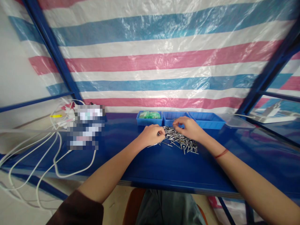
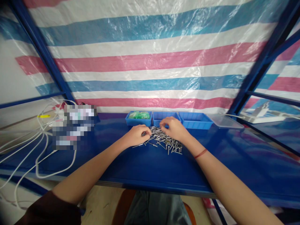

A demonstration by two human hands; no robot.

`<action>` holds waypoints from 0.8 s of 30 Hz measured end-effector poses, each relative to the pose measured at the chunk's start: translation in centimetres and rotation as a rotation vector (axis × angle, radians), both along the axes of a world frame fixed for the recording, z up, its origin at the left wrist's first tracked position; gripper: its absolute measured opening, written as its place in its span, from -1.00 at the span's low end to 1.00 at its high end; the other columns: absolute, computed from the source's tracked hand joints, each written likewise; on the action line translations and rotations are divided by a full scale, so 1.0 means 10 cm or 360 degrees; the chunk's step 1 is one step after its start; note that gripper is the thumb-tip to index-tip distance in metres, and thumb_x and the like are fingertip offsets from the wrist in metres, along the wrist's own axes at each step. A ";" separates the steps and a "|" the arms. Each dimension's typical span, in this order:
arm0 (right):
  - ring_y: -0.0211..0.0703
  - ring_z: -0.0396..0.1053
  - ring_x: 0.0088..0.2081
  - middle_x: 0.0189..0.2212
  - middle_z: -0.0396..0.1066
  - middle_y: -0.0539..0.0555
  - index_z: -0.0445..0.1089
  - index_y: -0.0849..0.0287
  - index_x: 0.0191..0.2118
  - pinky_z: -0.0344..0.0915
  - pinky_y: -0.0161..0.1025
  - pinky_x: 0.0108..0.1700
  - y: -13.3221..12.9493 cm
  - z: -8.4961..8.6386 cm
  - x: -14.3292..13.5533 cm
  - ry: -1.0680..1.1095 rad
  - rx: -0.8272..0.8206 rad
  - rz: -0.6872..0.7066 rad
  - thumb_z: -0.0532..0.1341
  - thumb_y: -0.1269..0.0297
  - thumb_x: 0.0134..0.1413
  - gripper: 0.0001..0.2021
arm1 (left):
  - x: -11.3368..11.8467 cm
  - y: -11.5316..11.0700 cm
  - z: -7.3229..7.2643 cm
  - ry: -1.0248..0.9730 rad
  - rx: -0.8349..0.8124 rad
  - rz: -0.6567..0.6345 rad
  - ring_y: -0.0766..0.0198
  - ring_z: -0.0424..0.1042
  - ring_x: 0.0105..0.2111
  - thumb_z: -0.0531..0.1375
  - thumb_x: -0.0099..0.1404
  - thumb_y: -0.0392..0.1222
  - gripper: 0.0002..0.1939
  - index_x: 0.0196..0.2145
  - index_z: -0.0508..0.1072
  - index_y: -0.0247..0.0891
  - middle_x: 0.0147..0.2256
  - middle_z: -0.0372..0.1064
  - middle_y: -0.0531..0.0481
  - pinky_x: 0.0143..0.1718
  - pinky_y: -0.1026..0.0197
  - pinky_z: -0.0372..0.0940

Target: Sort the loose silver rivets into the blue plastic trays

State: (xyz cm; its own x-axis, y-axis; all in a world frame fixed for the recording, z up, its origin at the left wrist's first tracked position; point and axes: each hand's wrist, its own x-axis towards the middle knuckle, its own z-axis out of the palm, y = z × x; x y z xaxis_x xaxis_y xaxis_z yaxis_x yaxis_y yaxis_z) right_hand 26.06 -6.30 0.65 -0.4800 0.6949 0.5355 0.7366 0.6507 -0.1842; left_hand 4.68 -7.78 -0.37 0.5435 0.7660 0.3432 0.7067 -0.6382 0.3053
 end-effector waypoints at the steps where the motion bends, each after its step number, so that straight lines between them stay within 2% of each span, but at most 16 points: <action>1: -0.18 0.36 -0.35 -0.43 0.47 0.06 0.47 0.18 -0.39 0.24 -0.22 -0.21 -0.05 0.00 -0.04 -0.0021 -0.0091 0.0185 0.12 0.38 0.04 -0.84 | 0.00 0.01 -0.01 -0.0005 0.0000 -0.0001 0.23 0.41 -0.27 0.09 0.16 -0.24 -0.83 -0.37 0.49 -0.17 -0.33 0.45 0.06 -0.18 0.21 0.24; 3: -0.21 0.35 -0.37 -0.45 0.45 0.03 0.48 0.17 -0.41 0.23 -0.25 -0.24 -0.14 -0.02 -0.13 -0.0075 -0.0210 0.0409 0.15 0.42 0.01 -0.85 | -0.01 0.02 -0.03 -0.0008 0.0011 0.0011 0.24 0.41 -0.28 0.07 0.16 -0.26 -0.81 -0.36 0.49 -0.17 -0.34 0.45 0.06 -0.18 0.22 0.25; 5: -0.20 0.35 -0.34 -0.42 0.45 0.06 0.49 0.18 -0.37 0.23 -0.24 -0.23 -0.19 -0.05 -0.20 -0.0127 -0.0231 0.0469 0.18 0.42 0.01 -0.87 | -0.02 0.03 -0.05 0.0004 0.0029 0.0034 0.24 0.41 -0.29 0.06 0.17 -0.27 -0.80 -0.36 0.49 -0.17 -0.35 0.44 0.05 -0.20 0.22 0.25; 12: -0.14 0.32 -0.31 -0.37 0.43 0.11 0.46 0.20 -0.32 0.20 -0.19 -0.21 -0.18 -0.15 -0.30 -0.0289 -0.0171 0.0424 0.16 0.43 0.08 -0.88 | 0.02 -0.01 -0.05 0.0094 0.0014 0.0123 0.21 0.41 -0.29 0.07 0.20 -0.22 -0.83 -0.40 0.48 -0.19 -0.33 0.45 0.03 -0.23 0.21 0.25; 16: -0.12 0.30 -0.28 -0.36 0.41 0.13 0.40 0.21 -0.33 0.20 -0.17 -0.19 -0.18 -0.18 -0.29 -0.0284 -0.0073 0.0340 0.09 0.39 0.16 -0.86 | 0.02 -0.02 -0.04 0.0098 0.0027 0.0105 0.17 0.40 -0.23 0.09 0.24 -0.11 -0.80 -0.36 0.49 -0.19 -0.29 0.43 0.00 -0.21 0.17 0.25; 20: -0.15 0.33 -0.32 -0.37 0.41 0.11 0.34 0.19 -0.26 0.22 -0.20 -0.23 -0.20 -0.14 -0.24 -0.0113 -0.0111 0.0263 -0.01 0.35 0.24 -0.81 | 0.01 0.01 -0.06 -0.0026 0.0062 -0.0002 0.18 0.38 -0.17 0.01 0.33 -0.04 -0.71 -0.30 0.49 -0.17 -0.20 0.39 -0.01 -0.17 0.16 0.23; 24: -0.18 0.36 -0.31 -0.36 0.42 0.07 0.35 0.17 -0.30 0.24 -0.24 -0.25 -0.21 -0.05 -0.19 0.0187 -0.0133 0.0279 0.04 0.36 0.21 -0.85 | 0.03 0.03 -0.08 -0.0199 0.0025 -0.0093 0.24 0.37 -0.20 0.04 0.32 -0.08 -0.74 -0.29 0.49 -0.21 -0.23 0.37 -0.02 -0.17 0.20 0.23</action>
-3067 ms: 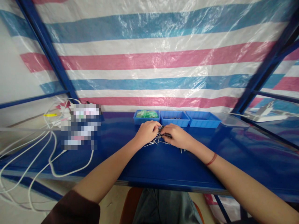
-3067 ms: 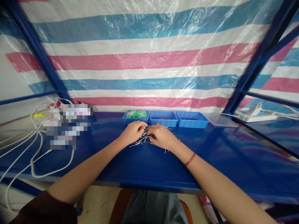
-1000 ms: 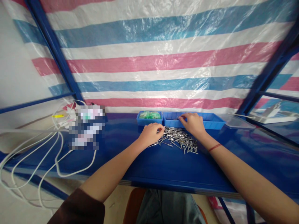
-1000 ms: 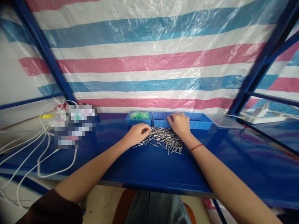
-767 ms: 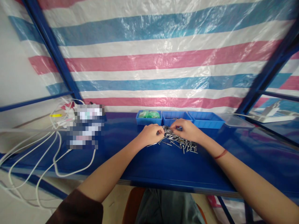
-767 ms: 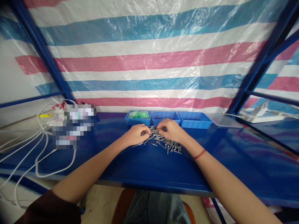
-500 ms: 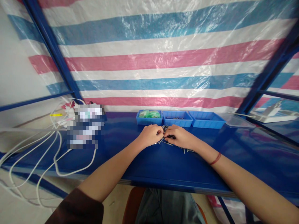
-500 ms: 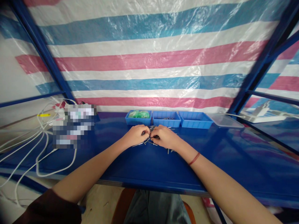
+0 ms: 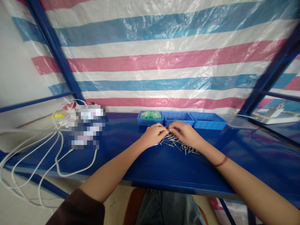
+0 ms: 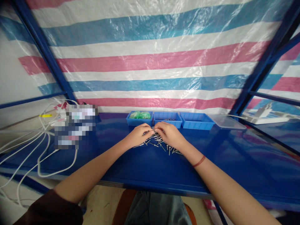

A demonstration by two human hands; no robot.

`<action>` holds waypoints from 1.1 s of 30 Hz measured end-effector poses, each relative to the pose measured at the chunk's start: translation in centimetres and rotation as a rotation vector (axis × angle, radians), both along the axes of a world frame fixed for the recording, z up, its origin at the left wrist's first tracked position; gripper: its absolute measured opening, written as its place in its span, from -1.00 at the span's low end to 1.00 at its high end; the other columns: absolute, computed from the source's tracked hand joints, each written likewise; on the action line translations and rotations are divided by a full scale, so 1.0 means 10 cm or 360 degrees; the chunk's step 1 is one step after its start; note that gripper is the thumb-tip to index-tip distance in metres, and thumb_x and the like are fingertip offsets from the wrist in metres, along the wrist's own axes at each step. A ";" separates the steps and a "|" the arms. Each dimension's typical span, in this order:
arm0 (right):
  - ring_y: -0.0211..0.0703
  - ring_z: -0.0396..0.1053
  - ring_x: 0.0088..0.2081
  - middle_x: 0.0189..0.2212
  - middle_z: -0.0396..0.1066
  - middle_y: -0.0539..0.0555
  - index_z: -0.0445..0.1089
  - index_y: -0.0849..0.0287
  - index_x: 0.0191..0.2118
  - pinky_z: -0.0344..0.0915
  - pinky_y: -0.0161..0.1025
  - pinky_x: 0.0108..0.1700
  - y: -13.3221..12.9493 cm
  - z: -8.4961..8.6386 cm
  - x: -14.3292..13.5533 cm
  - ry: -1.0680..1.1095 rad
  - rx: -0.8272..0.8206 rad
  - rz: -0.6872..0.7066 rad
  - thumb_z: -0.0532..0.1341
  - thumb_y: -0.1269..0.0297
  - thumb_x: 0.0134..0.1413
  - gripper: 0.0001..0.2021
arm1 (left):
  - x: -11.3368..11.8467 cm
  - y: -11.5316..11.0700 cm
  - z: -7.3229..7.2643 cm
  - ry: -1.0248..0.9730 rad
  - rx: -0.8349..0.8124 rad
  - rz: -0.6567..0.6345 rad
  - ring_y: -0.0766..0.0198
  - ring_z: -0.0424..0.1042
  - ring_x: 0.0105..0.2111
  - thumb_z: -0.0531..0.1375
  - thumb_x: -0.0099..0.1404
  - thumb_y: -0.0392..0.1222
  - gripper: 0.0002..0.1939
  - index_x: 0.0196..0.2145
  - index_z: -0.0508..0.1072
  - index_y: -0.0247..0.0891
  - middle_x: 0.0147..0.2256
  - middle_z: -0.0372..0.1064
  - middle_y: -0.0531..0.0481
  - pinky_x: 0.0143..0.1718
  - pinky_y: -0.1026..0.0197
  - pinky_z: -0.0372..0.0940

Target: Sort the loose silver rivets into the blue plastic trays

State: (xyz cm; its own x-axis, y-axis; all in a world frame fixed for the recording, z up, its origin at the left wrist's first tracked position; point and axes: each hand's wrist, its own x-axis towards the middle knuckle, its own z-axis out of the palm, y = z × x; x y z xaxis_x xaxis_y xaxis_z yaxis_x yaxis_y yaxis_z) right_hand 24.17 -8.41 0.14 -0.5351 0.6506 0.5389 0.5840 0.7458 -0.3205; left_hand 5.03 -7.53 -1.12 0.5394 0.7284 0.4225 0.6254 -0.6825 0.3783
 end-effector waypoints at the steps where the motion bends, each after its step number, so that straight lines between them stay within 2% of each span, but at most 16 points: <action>1: -0.18 0.36 -0.30 -0.36 0.42 0.07 0.36 0.17 -0.32 0.25 -0.24 -0.23 0.00 0.02 0.01 0.0054 0.0013 0.0021 0.06 0.36 0.19 -0.86 | 0.01 0.00 0.00 -0.0064 -0.0011 -0.0005 0.25 0.36 -0.22 0.06 0.32 -0.08 -0.75 -0.27 0.48 -0.22 -0.25 0.37 -0.02 -0.18 0.21 0.24; 8: -0.16 0.41 -0.30 -0.35 0.46 0.09 0.38 0.17 -0.26 0.33 -0.19 -0.25 -0.02 0.04 -0.02 0.0405 -0.0178 0.0037 0.14 0.29 0.11 -0.88 | 0.06 0.01 0.00 -0.0340 -0.0074 -0.0122 0.30 0.34 -0.33 0.11 0.29 -0.14 -0.80 -0.25 0.47 -0.27 -0.32 0.35 -0.02 -0.22 0.22 0.25; 11: -0.16 0.42 -0.34 -0.38 0.46 0.08 0.35 0.17 -0.21 0.36 -0.19 -0.29 -0.01 0.01 -0.05 0.0654 -0.0299 -0.0026 0.22 0.19 0.02 -0.78 | 0.06 0.01 0.01 -0.0393 -0.0097 -0.0136 0.30 0.34 -0.33 0.13 0.27 -0.17 -0.83 -0.31 0.47 -0.29 -0.33 0.35 -0.02 -0.22 0.22 0.24; 14: -0.18 0.40 -0.38 -0.42 0.45 0.08 0.38 0.20 -0.31 0.35 -0.21 -0.35 -0.01 -0.01 -0.07 0.0764 -0.0375 -0.0101 0.23 0.09 -0.01 -0.74 | 0.07 -0.01 0.03 -0.0456 -0.0108 -0.0100 0.31 0.34 -0.33 0.13 0.26 -0.17 -0.84 -0.32 0.46 -0.29 -0.34 0.35 0.00 -0.23 0.24 0.24; 18: -0.20 0.36 -0.42 -0.47 0.42 0.07 0.39 0.21 -0.41 0.32 -0.23 -0.37 -0.04 0.01 -0.10 0.0653 -0.0312 -0.0074 0.19 0.10 0.05 -0.75 | 0.09 -0.04 0.04 -0.0476 -0.0169 -0.0064 0.34 0.35 -0.35 0.16 0.23 -0.17 -0.87 -0.33 0.45 -0.27 -0.35 0.34 0.03 -0.23 0.26 0.25; 23: -0.20 0.35 -0.39 -0.40 0.43 0.09 0.41 0.20 -0.36 0.29 -0.26 -0.39 -0.12 0.08 -0.11 0.0462 -0.0075 0.0004 0.15 0.26 0.09 -0.85 | 0.10 -0.04 0.05 -0.0528 -0.0179 -0.0018 0.35 0.35 -0.37 0.18 0.21 -0.17 -0.87 -0.35 0.45 -0.28 -0.34 0.36 0.03 -0.27 0.28 0.26; 27: -0.21 0.35 -0.38 -0.39 0.42 0.09 0.41 0.20 -0.33 0.29 -0.26 -0.35 -0.13 0.12 -0.06 0.0407 0.0046 -0.0051 0.13 0.32 0.08 -0.87 | 0.08 -0.04 0.07 -0.0622 -0.0138 0.0007 0.35 0.35 -0.37 0.20 0.20 -0.14 -0.86 -0.36 0.45 -0.28 -0.34 0.38 0.03 -0.28 0.29 0.26; 33: -0.19 0.36 -0.33 -0.36 0.45 0.10 0.43 0.19 -0.34 0.28 -0.25 -0.30 -0.04 0.11 0.01 0.0245 0.0032 -0.0032 0.09 0.29 0.15 -0.81 | 0.08 -0.01 0.06 -0.0647 -0.0075 0.0114 0.35 0.35 -0.38 0.16 0.23 -0.12 -0.84 -0.35 0.44 -0.27 -0.34 0.41 0.02 -0.27 0.27 0.28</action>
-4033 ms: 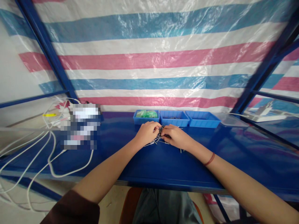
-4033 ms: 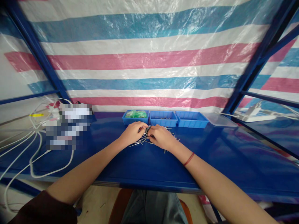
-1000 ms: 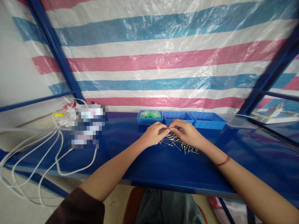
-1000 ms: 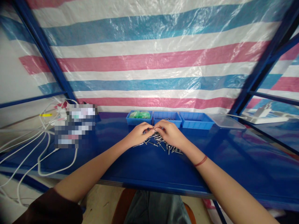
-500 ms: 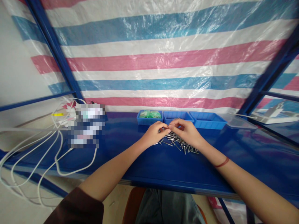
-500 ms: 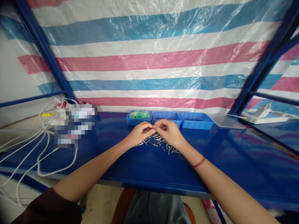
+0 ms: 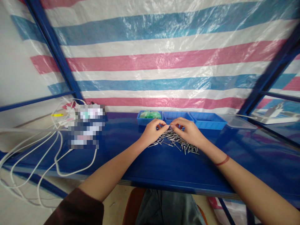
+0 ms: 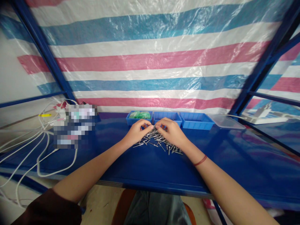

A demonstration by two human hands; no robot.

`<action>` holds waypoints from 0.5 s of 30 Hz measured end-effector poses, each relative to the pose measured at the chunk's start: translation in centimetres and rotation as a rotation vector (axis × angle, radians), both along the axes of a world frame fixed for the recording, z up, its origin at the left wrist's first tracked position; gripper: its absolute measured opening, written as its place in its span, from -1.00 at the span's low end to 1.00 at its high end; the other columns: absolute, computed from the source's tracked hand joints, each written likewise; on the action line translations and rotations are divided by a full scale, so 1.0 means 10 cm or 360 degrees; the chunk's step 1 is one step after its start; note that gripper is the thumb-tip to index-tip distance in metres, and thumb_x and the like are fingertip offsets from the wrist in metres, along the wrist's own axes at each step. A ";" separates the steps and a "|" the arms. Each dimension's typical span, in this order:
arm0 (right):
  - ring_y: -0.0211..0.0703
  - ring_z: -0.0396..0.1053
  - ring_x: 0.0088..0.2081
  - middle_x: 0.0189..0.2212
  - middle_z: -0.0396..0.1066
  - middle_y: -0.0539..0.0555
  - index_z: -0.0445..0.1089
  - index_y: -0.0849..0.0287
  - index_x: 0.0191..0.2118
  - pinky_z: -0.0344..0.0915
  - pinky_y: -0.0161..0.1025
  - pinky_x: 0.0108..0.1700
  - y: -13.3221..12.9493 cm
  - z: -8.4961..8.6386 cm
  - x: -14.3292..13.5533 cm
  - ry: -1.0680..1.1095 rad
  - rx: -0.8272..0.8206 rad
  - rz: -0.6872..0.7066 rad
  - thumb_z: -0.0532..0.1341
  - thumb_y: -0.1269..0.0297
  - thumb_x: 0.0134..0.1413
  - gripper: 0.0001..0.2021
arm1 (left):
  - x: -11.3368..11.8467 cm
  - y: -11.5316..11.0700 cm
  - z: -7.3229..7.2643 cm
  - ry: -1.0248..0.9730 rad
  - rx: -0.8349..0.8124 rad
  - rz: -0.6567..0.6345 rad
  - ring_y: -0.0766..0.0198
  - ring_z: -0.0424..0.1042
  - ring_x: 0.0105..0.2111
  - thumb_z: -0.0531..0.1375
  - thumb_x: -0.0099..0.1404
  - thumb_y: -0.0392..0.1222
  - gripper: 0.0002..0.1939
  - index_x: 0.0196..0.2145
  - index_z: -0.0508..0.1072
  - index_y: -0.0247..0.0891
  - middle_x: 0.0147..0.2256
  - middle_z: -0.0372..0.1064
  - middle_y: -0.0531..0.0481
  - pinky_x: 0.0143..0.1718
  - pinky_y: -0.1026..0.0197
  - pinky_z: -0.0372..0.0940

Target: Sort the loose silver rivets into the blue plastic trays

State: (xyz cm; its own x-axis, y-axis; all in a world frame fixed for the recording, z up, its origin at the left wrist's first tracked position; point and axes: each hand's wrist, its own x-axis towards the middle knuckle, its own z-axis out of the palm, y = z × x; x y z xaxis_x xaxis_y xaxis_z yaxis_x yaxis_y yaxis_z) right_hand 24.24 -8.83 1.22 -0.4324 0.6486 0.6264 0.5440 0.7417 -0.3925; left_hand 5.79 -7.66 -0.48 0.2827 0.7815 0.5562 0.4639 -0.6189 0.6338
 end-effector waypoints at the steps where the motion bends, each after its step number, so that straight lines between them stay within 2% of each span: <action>1: -0.18 0.36 -0.32 -0.36 0.45 0.10 0.43 0.19 -0.35 0.28 -0.25 -0.30 0.03 -0.01 0.01 -0.0031 -0.0023 0.0004 0.08 0.28 0.16 -0.80 | 0.00 0.01 0.00 0.0013 0.0011 0.0010 0.35 0.35 -0.37 0.16 0.24 -0.12 -0.84 -0.33 0.44 -0.27 -0.33 0.41 0.02 -0.27 0.27 0.29; 4: -0.15 0.38 -0.31 -0.36 0.47 0.11 0.44 0.19 -0.36 0.28 -0.23 -0.27 0.16 -0.05 0.05 -0.0038 -0.0025 -0.0142 0.08 0.25 0.17 -0.78 | -0.02 0.02 0.00 0.0093 0.0069 0.0047 0.33 0.36 -0.37 0.13 0.26 -0.12 -0.80 -0.23 0.43 -0.26 -0.30 0.41 0.00 -0.25 0.25 0.29; 6: -0.12 0.38 -0.29 -0.35 0.47 0.13 0.45 0.20 -0.34 0.27 -0.20 -0.25 0.27 -0.09 0.10 -0.0035 0.0056 -0.0395 0.08 0.25 0.17 -0.77 | -0.04 0.03 0.01 0.0210 0.0105 0.0060 0.33 0.36 -0.37 0.11 0.28 -0.12 -0.78 -0.19 0.42 -0.26 -0.30 0.40 -0.01 -0.23 0.24 0.28; 9: -0.02 0.37 -0.24 -0.33 0.47 0.18 0.48 0.19 -0.32 0.23 -0.11 -0.21 0.41 -0.14 0.21 -0.0216 0.0206 -0.0849 0.07 0.21 0.18 -0.73 | -0.09 0.02 0.04 0.0495 0.0141 0.0001 0.32 0.36 -0.39 0.06 0.29 -0.16 -0.80 -0.28 0.46 -0.26 -0.34 0.40 0.00 -0.25 0.25 0.25; 11: 0.06 0.34 -0.20 -0.29 0.46 0.22 0.49 0.19 -0.30 0.21 -0.06 -0.21 0.45 -0.16 0.27 -0.0352 0.0273 -0.1027 0.08 0.15 0.16 -0.71 | -0.13 0.00 0.08 0.0696 0.0135 -0.0048 0.31 0.37 -0.39 0.07 0.26 -0.18 -0.81 -0.36 0.47 -0.24 -0.37 0.41 0.01 -0.27 0.26 0.24; 13: 0.10 0.32 -0.19 -0.25 0.45 0.24 0.48 0.19 -0.25 0.21 -0.05 -0.22 0.44 -0.16 0.29 -0.0396 0.0307 -0.1032 0.08 0.12 0.15 -0.69 | -0.15 -0.03 0.11 0.0859 0.0102 -0.0072 0.29 0.38 -0.38 0.12 0.20 -0.17 -0.84 -0.40 0.48 -0.23 -0.38 0.41 0.02 -0.31 0.28 0.23; 15: 0.07 0.32 -0.20 -0.24 0.44 0.23 0.47 0.21 -0.23 0.21 -0.05 -0.20 0.39 -0.15 0.27 -0.0377 0.0309 -0.0909 0.07 0.13 0.16 -0.69 | -0.17 -0.05 0.13 0.0984 0.0070 -0.0081 0.28 0.38 -0.39 0.16 0.15 -0.15 -0.87 -0.44 0.47 -0.23 -0.41 0.41 0.03 -0.35 0.29 0.22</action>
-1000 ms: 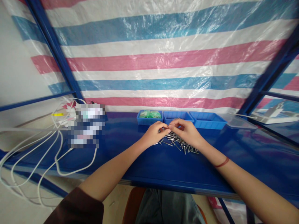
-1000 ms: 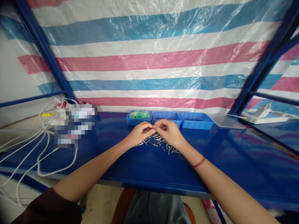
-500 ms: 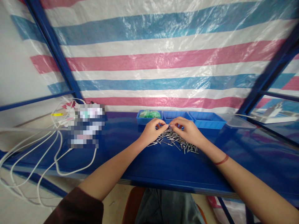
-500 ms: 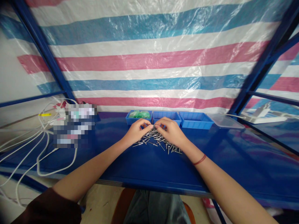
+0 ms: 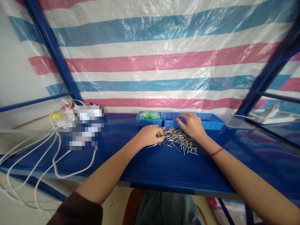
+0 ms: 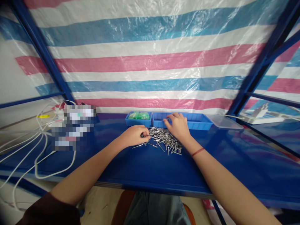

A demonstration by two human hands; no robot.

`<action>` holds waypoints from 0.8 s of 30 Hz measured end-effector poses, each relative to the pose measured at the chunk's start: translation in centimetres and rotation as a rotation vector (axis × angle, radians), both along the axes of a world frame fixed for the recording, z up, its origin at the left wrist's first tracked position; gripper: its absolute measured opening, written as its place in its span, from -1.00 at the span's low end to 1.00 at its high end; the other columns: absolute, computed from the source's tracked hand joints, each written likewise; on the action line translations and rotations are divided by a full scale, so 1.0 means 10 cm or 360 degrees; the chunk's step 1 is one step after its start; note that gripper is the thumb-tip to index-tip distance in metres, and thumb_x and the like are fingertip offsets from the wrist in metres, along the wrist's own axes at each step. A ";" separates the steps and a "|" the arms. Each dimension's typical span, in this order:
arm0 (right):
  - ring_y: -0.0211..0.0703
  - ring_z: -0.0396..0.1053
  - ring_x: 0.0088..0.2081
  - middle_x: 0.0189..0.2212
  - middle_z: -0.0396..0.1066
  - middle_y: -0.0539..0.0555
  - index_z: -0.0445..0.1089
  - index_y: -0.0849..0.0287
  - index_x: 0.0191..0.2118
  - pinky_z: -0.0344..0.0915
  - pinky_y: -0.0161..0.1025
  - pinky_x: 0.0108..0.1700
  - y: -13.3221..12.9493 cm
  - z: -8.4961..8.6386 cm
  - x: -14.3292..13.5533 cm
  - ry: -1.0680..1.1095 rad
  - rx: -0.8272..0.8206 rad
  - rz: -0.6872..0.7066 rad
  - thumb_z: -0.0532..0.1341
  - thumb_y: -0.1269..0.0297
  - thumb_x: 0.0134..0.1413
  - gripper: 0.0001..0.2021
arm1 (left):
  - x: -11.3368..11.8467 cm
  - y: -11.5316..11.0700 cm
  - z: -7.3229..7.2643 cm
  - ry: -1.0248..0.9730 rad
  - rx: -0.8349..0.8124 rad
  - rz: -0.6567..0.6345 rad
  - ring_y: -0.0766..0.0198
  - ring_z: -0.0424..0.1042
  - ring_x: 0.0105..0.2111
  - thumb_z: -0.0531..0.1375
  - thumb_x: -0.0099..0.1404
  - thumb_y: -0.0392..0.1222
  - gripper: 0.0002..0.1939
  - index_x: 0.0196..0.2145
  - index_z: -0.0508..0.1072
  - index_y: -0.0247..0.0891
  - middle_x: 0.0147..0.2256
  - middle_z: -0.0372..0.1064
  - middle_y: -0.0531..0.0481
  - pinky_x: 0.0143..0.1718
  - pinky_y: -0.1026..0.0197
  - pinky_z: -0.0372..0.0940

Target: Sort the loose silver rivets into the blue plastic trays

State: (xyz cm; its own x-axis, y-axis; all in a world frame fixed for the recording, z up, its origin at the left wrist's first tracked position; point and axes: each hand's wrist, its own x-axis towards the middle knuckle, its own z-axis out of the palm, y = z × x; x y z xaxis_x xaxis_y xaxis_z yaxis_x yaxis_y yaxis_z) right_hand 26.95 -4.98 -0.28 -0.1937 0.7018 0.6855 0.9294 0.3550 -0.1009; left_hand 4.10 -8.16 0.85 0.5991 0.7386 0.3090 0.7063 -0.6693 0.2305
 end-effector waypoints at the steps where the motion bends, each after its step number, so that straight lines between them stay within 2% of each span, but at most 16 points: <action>1: 0.05 0.33 -0.20 -0.24 0.45 0.22 0.47 0.21 -0.24 0.21 -0.05 -0.18 -0.04 0.01 -0.03 0.0006 -0.0018 0.0083 0.07 0.15 0.16 -0.70 | 0.00 -0.01 0.01 0.0049 -0.0007 0.0004 0.28 0.38 -0.39 0.18 0.13 -0.14 -0.87 -0.46 0.47 -0.23 -0.42 0.40 0.04 -0.37 0.30 0.21; 7: -0.04 0.34 -0.21 -0.26 0.46 0.15 0.46 0.19 -0.28 0.20 -0.09 -0.12 -0.25 0.06 -0.24 -0.0040 -0.0181 0.0532 0.09 0.27 0.15 -0.78 | -0.01 -0.02 -0.02 0.0300 -0.0018 0.0005 0.25 0.37 -0.46 0.14 0.18 -0.06 -0.75 -0.56 0.45 -0.22 -0.48 0.39 0.01 -0.45 0.28 0.18; 11: -0.09 0.36 -0.27 -0.33 0.47 0.13 0.46 0.19 -0.35 0.20 -0.12 -0.14 -0.35 0.09 -0.32 -0.0057 -0.0228 0.0728 0.08 0.32 0.14 -0.80 | 0.02 -0.03 -0.04 0.0336 0.0086 -0.0029 0.26 0.40 -0.41 0.11 0.21 -0.14 -0.77 -0.52 0.48 -0.22 -0.43 0.39 -0.01 -0.38 0.29 0.23; 14: -0.13 0.36 -0.31 -0.39 0.47 0.10 0.45 0.18 -0.39 0.21 -0.15 -0.17 -0.37 0.09 -0.32 -0.0075 -0.0284 0.0822 0.10 0.37 0.12 -0.81 | 0.05 -0.04 -0.05 0.0361 0.0097 -0.0037 0.24 0.42 -0.37 0.07 0.26 -0.18 -0.76 -0.44 0.49 -0.26 -0.39 0.39 -0.05 -0.32 0.27 0.27; 18: -0.20 0.33 -0.39 -0.48 0.44 0.04 0.46 0.17 -0.43 0.21 -0.23 -0.24 -0.37 0.04 -0.31 -0.0144 -0.0489 0.0947 0.13 0.43 0.06 -0.83 | 0.06 -0.05 -0.06 0.0367 0.0118 -0.0043 0.20 0.44 -0.31 0.03 0.31 -0.17 -0.76 -0.33 0.47 -0.26 -0.31 0.41 -0.07 -0.30 0.25 0.28; 24: -0.17 0.36 -0.34 -0.41 0.46 0.08 0.50 0.16 -0.35 0.23 -0.24 -0.26 -0.37 -0.02 -0.36 -0.0153 -0.0632 0.1037 0.17 0.39 0.08 -0.86 | 0.03 -0.04 -0.02 0.0266 -0.0017 0.0054 0.21 0.44 -0.35 0.12 0.25 -0.20 -0.88 -0.32 0.45 -0.19 -0.35 0.46 0.02 -0.38 0.29 0.22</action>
State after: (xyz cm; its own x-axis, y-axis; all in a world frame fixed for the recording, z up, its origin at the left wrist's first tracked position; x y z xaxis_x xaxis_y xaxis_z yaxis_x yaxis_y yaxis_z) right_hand 23.34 -8.64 -0.50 -0.6984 0.6155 0.3653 0.5561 0.7879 -0.2646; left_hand 4.37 -8.59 0.68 0.6162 0.7620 0.1989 0.7576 -0.6426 0.1148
